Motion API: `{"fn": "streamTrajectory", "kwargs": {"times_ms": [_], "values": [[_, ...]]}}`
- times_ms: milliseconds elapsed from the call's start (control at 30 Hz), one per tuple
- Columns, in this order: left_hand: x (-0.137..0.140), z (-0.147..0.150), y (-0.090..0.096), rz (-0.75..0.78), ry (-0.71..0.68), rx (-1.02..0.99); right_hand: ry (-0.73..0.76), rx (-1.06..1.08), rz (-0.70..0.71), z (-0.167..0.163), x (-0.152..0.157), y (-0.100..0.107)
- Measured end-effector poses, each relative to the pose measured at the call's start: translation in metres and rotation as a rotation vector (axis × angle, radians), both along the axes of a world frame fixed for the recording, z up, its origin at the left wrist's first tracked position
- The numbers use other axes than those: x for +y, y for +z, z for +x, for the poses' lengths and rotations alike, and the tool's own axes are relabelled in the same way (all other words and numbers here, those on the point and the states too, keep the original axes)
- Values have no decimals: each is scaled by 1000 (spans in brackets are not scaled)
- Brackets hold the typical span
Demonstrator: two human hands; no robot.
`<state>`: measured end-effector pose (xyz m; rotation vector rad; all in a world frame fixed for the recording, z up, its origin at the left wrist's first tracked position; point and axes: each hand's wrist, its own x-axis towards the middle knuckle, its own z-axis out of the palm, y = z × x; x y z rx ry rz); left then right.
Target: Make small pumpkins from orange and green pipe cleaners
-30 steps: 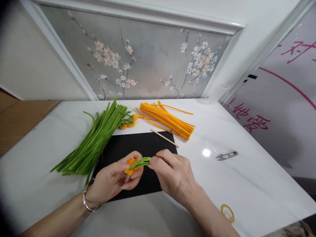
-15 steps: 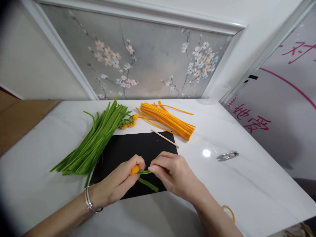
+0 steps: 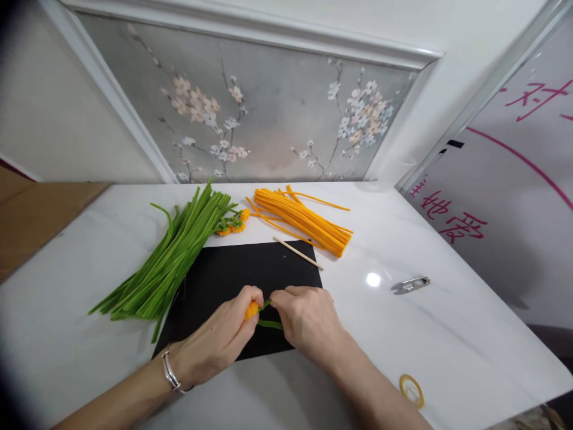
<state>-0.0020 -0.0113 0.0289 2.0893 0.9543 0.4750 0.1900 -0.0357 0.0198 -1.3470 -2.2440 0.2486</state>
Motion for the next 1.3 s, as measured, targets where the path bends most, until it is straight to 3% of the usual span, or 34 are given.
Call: {"fn": "streamTrajectory", "kwargs": {"times_ms": [133, 200, 267, 333, 500, 633, 733, 900, 1000, 1167, 1300], "values": [[2, 4, 1, -241, 133, -123, -74, -139, 419, -3, -1, -1], [3, 5, 2, -331, 153, -176, -75, -155, 520, -5, -2, 2], [4, 3, 2, -325, 161, -185, -73, -122, 534, -6, -2, 5], [5, 1, 3, -215, 162, -142, -69, 17, 414, -9, 0, 7], [8, -4, 2, 63, 122, -65, 21, 380, -190, -11, 5, 9], [7, -3, -1, 83, 122, -66, 89, 398, -271, -9, 6, 8], [4, -1, -3, 36, 144, -132, 56, 304, -158, -9, 6, 4], [-2, 3, -5, -128, 202, -255, -101, 102, 274, -14, 7, -6], [-1, 6, -4, -277, 232, -357, -96, 56, 449, -13, 5, -5], [2, 9, 3, -668, 244, -615, 160, -86, 561, 1, 4, 1], [1, 9, 10, -965, 196, -769, 184, -59, 557, 8, 10, 3]]}}
